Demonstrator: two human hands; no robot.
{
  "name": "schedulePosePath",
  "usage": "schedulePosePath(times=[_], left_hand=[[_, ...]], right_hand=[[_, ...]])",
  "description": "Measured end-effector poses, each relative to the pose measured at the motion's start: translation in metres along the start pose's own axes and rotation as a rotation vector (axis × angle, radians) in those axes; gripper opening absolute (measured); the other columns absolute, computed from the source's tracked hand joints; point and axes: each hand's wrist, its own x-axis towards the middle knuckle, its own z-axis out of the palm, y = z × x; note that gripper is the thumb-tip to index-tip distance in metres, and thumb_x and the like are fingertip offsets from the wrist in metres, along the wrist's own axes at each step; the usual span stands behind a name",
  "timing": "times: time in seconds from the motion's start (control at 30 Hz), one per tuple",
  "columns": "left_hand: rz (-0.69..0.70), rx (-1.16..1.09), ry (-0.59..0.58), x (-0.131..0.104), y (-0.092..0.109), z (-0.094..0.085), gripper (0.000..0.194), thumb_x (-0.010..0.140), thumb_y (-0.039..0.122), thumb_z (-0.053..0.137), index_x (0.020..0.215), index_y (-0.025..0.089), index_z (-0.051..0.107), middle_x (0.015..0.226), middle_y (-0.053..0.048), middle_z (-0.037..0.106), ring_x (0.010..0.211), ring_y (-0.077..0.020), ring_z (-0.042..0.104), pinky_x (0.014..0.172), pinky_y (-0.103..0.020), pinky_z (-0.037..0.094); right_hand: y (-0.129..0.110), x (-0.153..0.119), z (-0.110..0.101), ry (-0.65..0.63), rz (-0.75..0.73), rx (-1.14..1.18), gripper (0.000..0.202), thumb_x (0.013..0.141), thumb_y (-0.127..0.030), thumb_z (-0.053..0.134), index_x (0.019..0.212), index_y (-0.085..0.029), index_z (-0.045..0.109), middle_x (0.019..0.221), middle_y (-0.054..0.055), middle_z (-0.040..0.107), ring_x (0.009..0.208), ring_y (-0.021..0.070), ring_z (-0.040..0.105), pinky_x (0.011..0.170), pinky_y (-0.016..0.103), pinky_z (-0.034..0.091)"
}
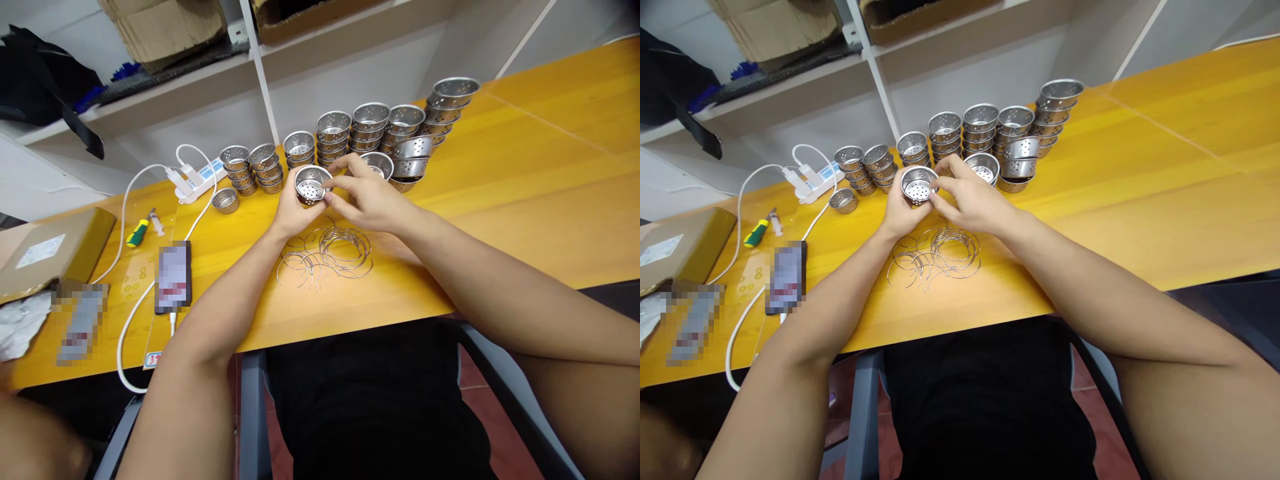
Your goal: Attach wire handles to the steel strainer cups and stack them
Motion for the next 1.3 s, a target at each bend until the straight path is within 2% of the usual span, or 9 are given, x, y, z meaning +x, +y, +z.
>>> schedulePosePath(times=[0.3, 0.5, 0.6, 0.73, 0.83, 0.9, 1.0, 1.13, 1.3], left_hand=[[0.09, -0.021, -0.046, 0.001, -0.003, 0.003, 0.094, 0.107, 0.088, 0.078, 0.174, 0.033, 0.041, 0.158, -0.013, 0.07, 0.144, -0.0336, 0.079, 0.131, -0.058, 0.064], [0.056, -0.066, -0.064, 0.001, 0.003, 0.009, 0.097, 0.105, 0.083, 0.085, 0.176, 0.037, 0.038, 0.158, -0.012, 0.07, 0.146, -0.0347, 0.079, 0.13, -0.059, 0.065], [0.03, -0.042, -0.07, 0.0, 0.011, 0.011, 0.103, 0.102, 0.087, 0.085, 0.177, 0.037, 0.036, 0.166, -0.014, 0.065, 0.154, -0.0374, 0.075, 0.133, -0.06, 0.064], [-0.022, 0.045, -0.125, -0.004, 0.018, 0.009, 0.12, 0.102, 0.089, 0.083, 0.188, 0.041, 0.016, 0.185, -0.018, 0.05, 0.17, -0.0418, 0.064, 0.136, -0.062, 0.062], [-0.071, 0.072, -0.199, -0.008, 0.014, 0.005, 0.118, 0.107, 0.086, 0.078, 0.19, 0.046, 0.006, 0.193, -0.018, 0.043, 0.168, -0.0411, 0.065, 0.128, -0.061, 0.066], [-0.092, 0.095, -0.219, -0.01, 0.009, 0.001, 0.115, 0.108, 0.083, 0.078, 0.19, 0.046, 0.007, 0.193, -0.019, 0.044, 0.165, -0.0406, 0.067, 0.125, -0.061, 0.067], [-0.105, 0.127, -0.224, -0.012, 0.003, -0.003, 0.109, 0.109, 0.078, 0.077, 0.19, 0.043, 0.011, 0.192, -0.019, 0.048, 0.163, -0.0403, 0.068, 0.124, -0.061, 0.065], [-0.117, 0.104, -0.203, -0.012, 0.002, -0.003, 0.101, 0.107, 0.072, 0.079, 0.184, 0.04, 0.024, 0.188, -0.019, 0.053, 0.158, -0.0386, 0.07, 0.122, -0.059, 0.065], [-0.125, 0.085, -0.192, -0.012, 0.002, -0.001, 0.094, 0.104, 0.067, 0.081, 0.179, 0.039, 0.032, 0.184, -0.018, 0.056, 0.154, -0.038, 0.071, 0.119, -0.058, 0.066]], right_hand=[[-0.002, -0.001, 0.003, -0.05, 0.03, 0.063, 0.049, 0.12, -0.059, 0.066, 0.153, -0.033, 0.091, 0.162, 0.018, 0.066, 0.162, 0.0532, 0.06, 0.141, 0.087, 0.047], [-0.005, -0.001, 0.003, -0.063, 0.033, 0.07, 0.052, 0.111, -0.063, 0.078, 0.155, -0.035, 0.087, 0.161, 0.019, 0.066, 0.16, 0.0543, 0.059, 0.14, 0.085, 0.048], [-0.007, 0.003, 0.0, -0.031, 0.048, 0.067, 0.066, 0.106, -0.063, 0.086, 0.165, -0.037, 0.077, 0.165, 0.017, 0.067, 0.163, 0.0557, 0.057, 0.14, 0.085, 0.046], [0.0, 0.008, -0.02, 0.023, 0.066, 0.052, 0.091, 0.097, -0.069, 0.093, 0.177, -0.035, 0.064, 0.169, 0.018, 0.067, 0.163, 0.0579, 0.056, 0.14, 0.083, 0.048], [0.016, 0.007, -0.046, 0.125, 0.099, -0.017, 0.098, 0.092, -0.075, 0.096, 0.176, -0.036, 0.065, 0.169, 0.019, 0.063, 0.164, 0.0557, 0.054, 0.141, 0.081, 0.05], [0.027, 0.004, -0.063, 0.152, 0.125, -0.058, 0.09, 0.091, -0.076, 0.095, 0.17, -0.042, 0.069, 0.168, 0.017, 0.063, 0.162, 0.0524, 0.057, 0.142, 0.079, 0.051], [0.039, 0.001, -0.076, 0.08, 0.164, -0.05, 0.083, 0.089, -0.077, 0.096, 0.164, -0.05, 0.074, 0.168, 0.012, 0.064, 0.161, 0.0538, 0.059, 0.146, 0.081, 0.045], [0.044, 0.001, -0.076, -0.009, 0.208, 0.001, 0.094, 0.08, -0.08, 0.104, 0.163, -0.046, 0.077, 0.168, 0.013, 0.066, 0.164, 0.0619, 0.056, 0.144, 0.088, 0.041], [0.044, 0.001, -0.074, -0.051, 0.243, 0.052, 0.109, 0.075, -0.077, 0.11, 0.172, -0.048, 0.07, 0.175, 0.01, 0.064, 0.175, 0.0622, 0.045, 0.151, 0.085, 0.034]])
